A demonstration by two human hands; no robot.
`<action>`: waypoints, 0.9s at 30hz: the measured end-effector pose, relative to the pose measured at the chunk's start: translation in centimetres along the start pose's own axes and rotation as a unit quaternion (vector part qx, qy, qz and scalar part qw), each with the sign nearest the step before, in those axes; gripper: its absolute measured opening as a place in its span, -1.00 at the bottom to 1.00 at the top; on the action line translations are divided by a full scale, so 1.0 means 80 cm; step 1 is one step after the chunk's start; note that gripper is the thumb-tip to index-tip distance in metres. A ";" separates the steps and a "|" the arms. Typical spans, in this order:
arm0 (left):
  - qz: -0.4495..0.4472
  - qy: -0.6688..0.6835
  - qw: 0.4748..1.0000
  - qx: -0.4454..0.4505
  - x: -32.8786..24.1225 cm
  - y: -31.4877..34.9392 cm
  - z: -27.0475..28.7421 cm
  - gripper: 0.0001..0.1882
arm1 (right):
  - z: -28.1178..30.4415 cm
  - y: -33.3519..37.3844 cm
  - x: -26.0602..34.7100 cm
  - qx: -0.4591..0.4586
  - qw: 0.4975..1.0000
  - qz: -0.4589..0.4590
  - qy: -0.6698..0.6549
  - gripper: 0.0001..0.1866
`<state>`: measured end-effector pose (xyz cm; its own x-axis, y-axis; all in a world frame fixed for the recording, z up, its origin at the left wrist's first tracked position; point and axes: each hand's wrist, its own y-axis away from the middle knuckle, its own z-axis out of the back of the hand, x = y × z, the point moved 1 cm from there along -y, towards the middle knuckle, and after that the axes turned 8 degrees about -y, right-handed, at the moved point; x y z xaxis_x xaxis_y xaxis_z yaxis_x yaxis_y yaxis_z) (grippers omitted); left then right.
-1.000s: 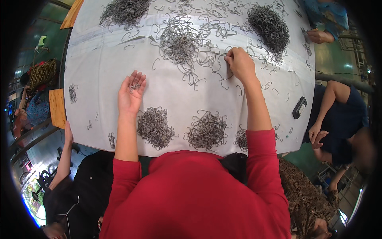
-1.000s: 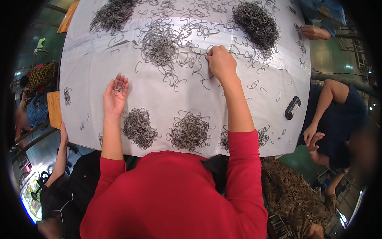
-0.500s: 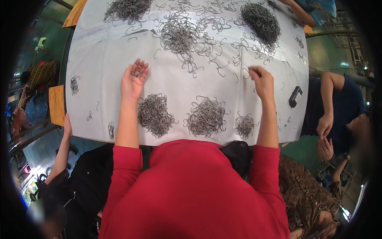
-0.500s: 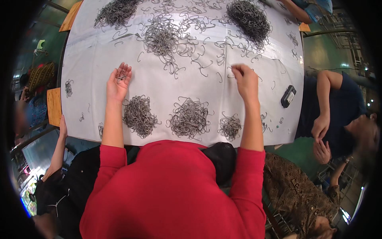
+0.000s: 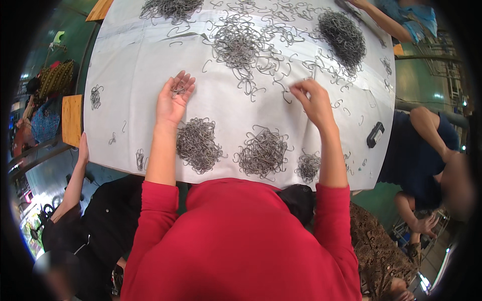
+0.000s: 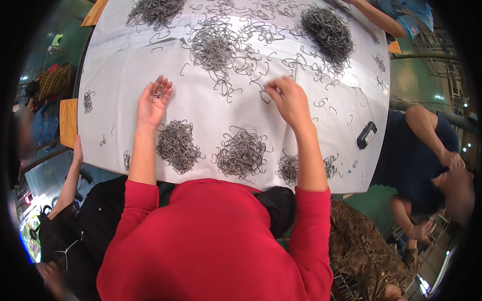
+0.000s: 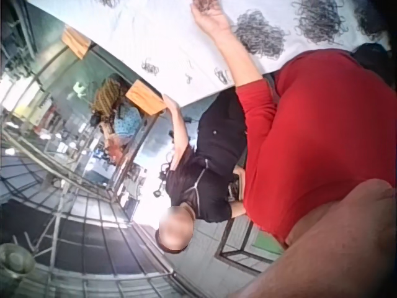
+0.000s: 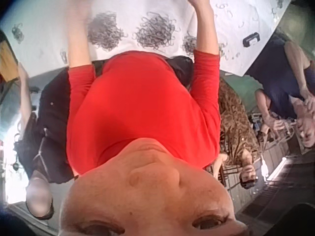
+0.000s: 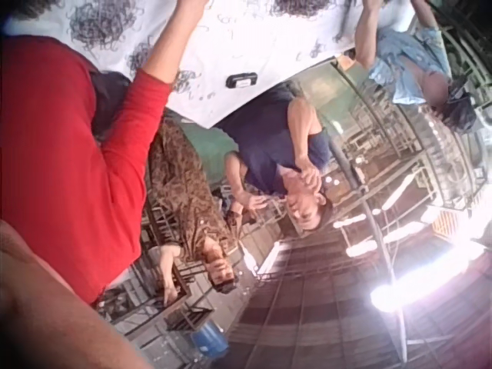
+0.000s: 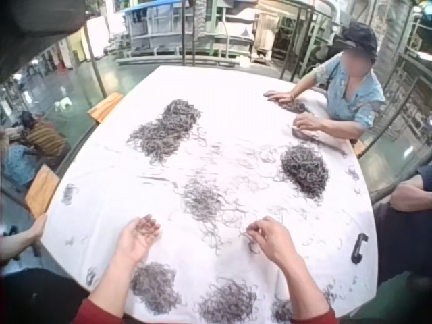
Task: The person sorts scattered metal paperclips on a white table surface into several small piles using both hands. Other people around the table also sort paperclips. The person occasionally gathers a pile and moves it to a different spot on the table.
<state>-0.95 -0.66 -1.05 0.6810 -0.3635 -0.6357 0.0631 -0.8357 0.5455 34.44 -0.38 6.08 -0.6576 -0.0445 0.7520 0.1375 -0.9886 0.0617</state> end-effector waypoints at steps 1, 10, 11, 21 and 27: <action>0.001 0.002 1.000 0.001 0.000 0.001 -0.001 -0.62 | -0.013 -0.030 0.007 0.001 1.000 0.021 0.021 -0.87; 0.002 -0.006 1.000 0.007 -0.001 0.004 0.001 -0.62 | -0.063 -0.139 0.009 0.054 0.985 0.085 0.141 -0.88; 0.002 -0.007 1.000 0.008 0.000 0.005 0.001 -0.62 | -0.060 -0.139 0.010 0.047 0.990 0.068 0.110 -0.87; -0.006 -0.006 1.000 0.014 0.002 0.000 -0.002 -0.60 | 0.013 -0.051 -0.006 0.103 0.918 -0.244 -0.297 -0.81; -0.015 -0.005 1.000 0.022 0.000 0.001 -0.003 -0.61 | 0.059 0.112 -0.052 0.179 0.927 -0.280 -0.173 -0.85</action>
<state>-0.81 -0.62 -0.89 0.6723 -0.3414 -0.6569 0.0511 -0.8638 0.5012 41.89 -8.34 6.63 -0.4309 0.5719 0.6980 0.1239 -0.7287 0.6735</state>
